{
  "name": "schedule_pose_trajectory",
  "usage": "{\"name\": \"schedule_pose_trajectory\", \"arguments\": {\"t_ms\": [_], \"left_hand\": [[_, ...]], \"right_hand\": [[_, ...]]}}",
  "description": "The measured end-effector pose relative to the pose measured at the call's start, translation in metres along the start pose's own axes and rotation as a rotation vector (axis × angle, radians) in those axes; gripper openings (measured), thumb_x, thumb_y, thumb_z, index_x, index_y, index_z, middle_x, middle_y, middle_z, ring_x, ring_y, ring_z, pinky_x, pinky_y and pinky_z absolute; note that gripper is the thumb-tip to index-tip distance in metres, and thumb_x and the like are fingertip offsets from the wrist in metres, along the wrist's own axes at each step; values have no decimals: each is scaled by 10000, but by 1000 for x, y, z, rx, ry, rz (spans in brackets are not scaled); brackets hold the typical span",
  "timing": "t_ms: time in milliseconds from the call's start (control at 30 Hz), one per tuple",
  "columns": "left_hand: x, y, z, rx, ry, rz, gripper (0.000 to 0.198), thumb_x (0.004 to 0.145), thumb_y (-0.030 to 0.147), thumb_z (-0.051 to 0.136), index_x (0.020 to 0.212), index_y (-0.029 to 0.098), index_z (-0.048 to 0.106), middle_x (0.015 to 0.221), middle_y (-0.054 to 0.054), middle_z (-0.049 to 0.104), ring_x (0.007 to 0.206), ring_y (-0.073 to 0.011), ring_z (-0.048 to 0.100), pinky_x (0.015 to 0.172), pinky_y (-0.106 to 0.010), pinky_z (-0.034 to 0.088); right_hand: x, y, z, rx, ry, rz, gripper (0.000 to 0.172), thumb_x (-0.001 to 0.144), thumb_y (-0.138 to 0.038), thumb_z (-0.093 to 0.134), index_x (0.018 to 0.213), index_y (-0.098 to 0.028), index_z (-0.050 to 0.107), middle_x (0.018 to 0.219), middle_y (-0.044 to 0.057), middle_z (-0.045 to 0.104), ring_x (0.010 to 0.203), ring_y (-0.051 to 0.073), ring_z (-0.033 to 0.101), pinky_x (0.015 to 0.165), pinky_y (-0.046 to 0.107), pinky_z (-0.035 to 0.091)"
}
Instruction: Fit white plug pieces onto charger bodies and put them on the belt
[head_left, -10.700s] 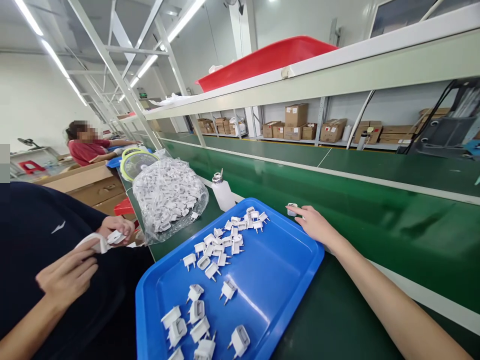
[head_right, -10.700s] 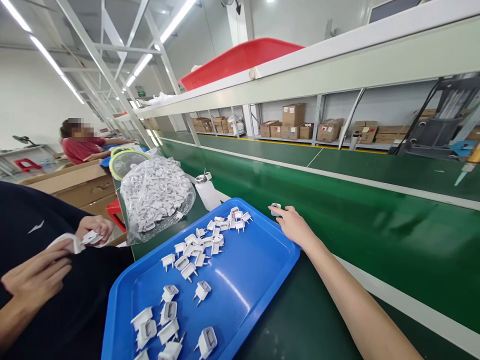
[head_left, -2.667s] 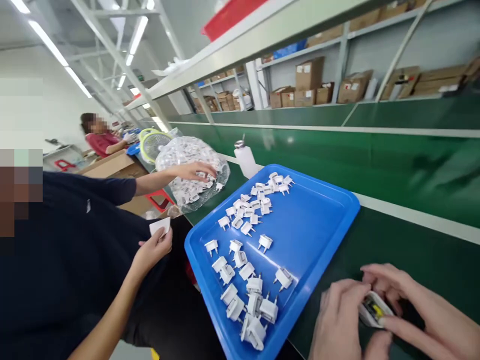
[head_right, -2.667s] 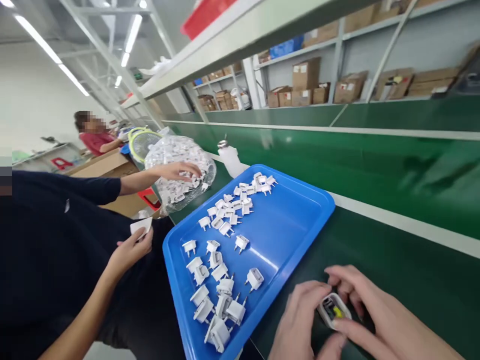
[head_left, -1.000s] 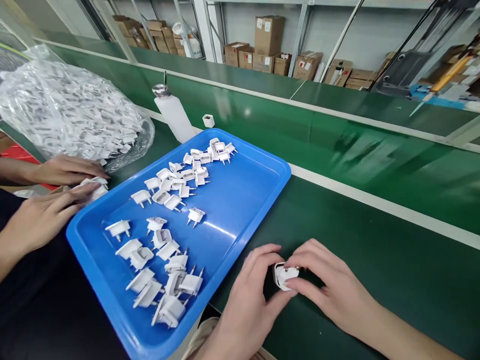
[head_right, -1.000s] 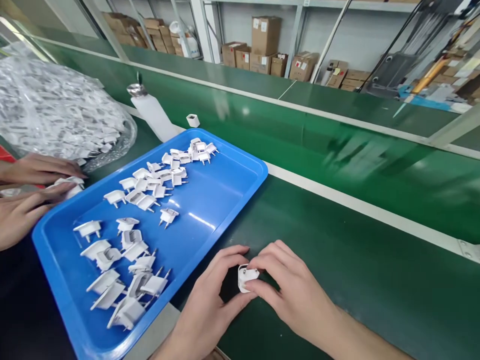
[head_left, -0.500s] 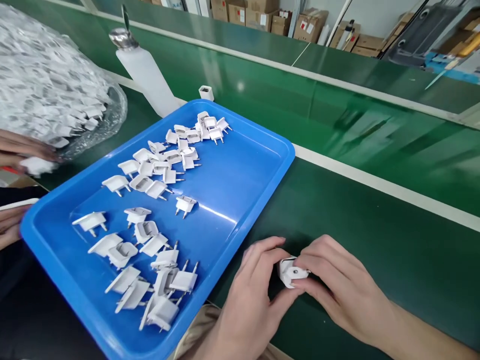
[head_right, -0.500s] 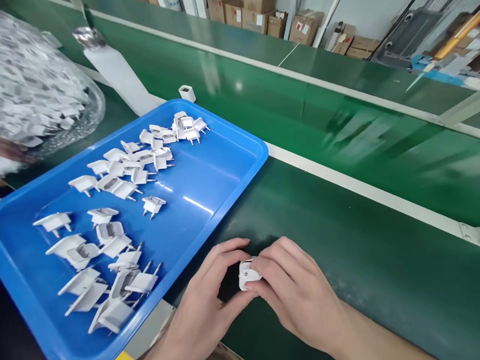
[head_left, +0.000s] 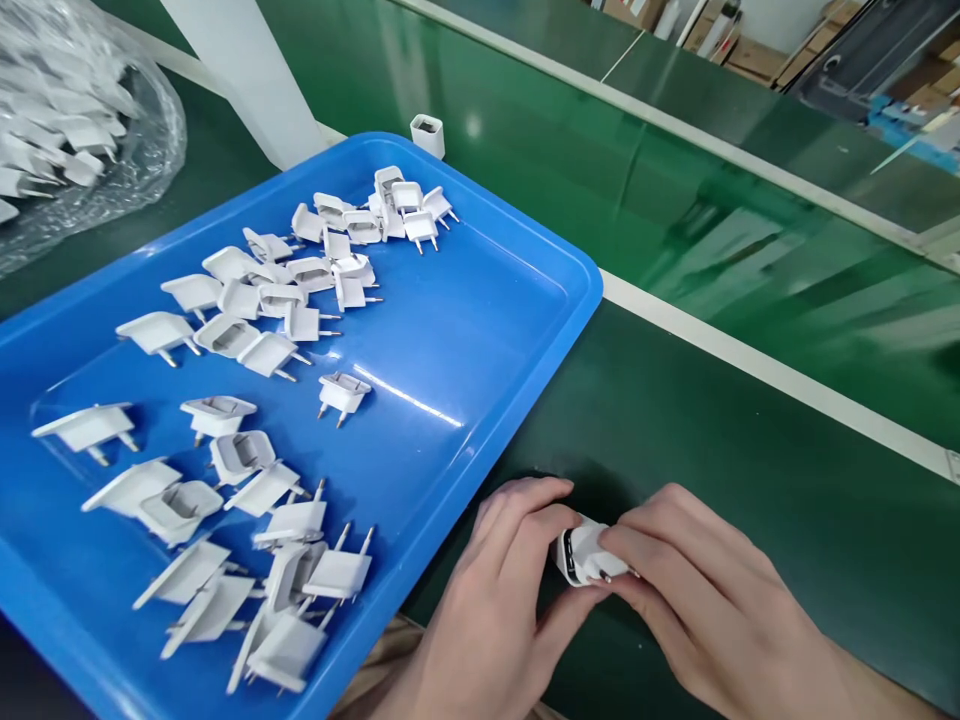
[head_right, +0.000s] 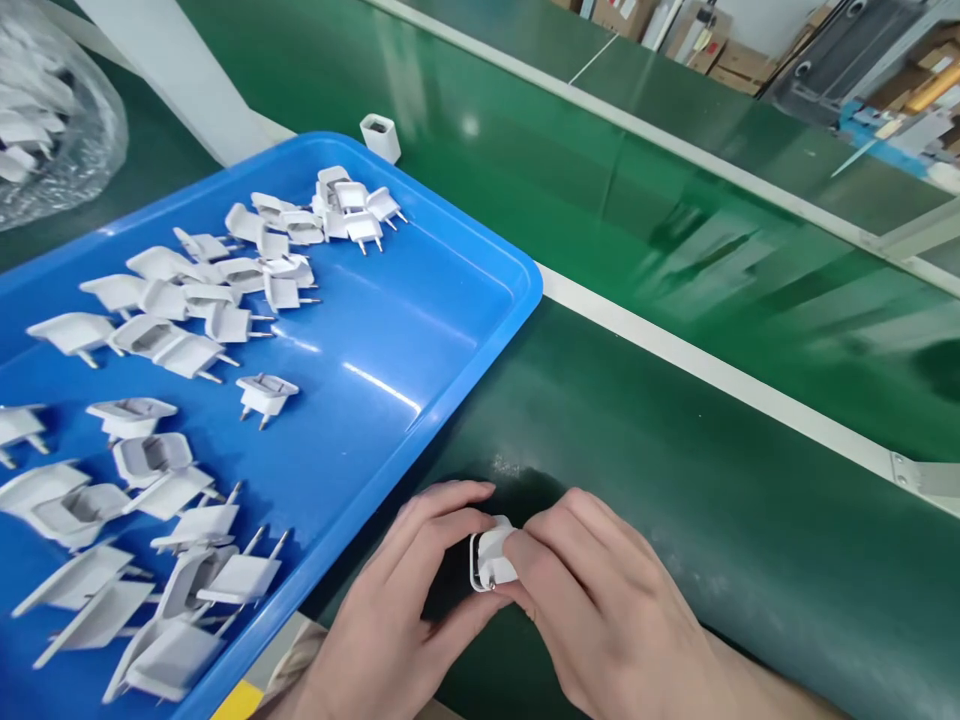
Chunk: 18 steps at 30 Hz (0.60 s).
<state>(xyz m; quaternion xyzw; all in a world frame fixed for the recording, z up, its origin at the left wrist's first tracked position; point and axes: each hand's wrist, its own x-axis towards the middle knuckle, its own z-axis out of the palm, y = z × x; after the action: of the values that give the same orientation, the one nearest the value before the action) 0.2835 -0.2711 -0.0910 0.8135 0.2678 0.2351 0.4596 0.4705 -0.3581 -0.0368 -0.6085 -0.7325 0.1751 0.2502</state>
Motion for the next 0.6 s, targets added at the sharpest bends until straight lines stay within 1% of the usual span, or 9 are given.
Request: {"name": "schedule_pose_trajectory", "arguments": {"t_ms": [133,300,467,600], "left_hand": [[0,-1,-1,4,-13,17,313,1026,201,652,1308,253,529,1435,-42,550,1350,-197,528,1176,-334,472],[-1,0,-1,16,-5,11,297,1053,271,640,1324,257,521,1417,-63,565,1331,-220,545,1154,-362,496],[0,1,-2,16,-26,28,272,1060,266,625,1310,249,518,1395,-72,574,1333,-225,546,1153,-378,501],[0,0,-2,5,-21,37,286,1048,256,642,1298,246,504,1377,-85,579,1312,-234,559,1150,-392,507]], "right_hand": [[-3,1,-1,49,-9,35,159,1052,-59,544,1165,-165,580,939,73,607,769,201,507,648,351,460],[-1,8,-2,114,-93,58,195,1053,-72,538,1186,-215,549,941,57,604,769,216,540,625,364,474],[3,11,2,246,-44,63,226,1053,-69,560,1216,-226,558,999,44,635,809,204,566,670,345,496],[5,12,7,345,-15,95,115,1070,-134,594,1138,-225,582,935,22,626,800,182,574,647,309,489]]}}
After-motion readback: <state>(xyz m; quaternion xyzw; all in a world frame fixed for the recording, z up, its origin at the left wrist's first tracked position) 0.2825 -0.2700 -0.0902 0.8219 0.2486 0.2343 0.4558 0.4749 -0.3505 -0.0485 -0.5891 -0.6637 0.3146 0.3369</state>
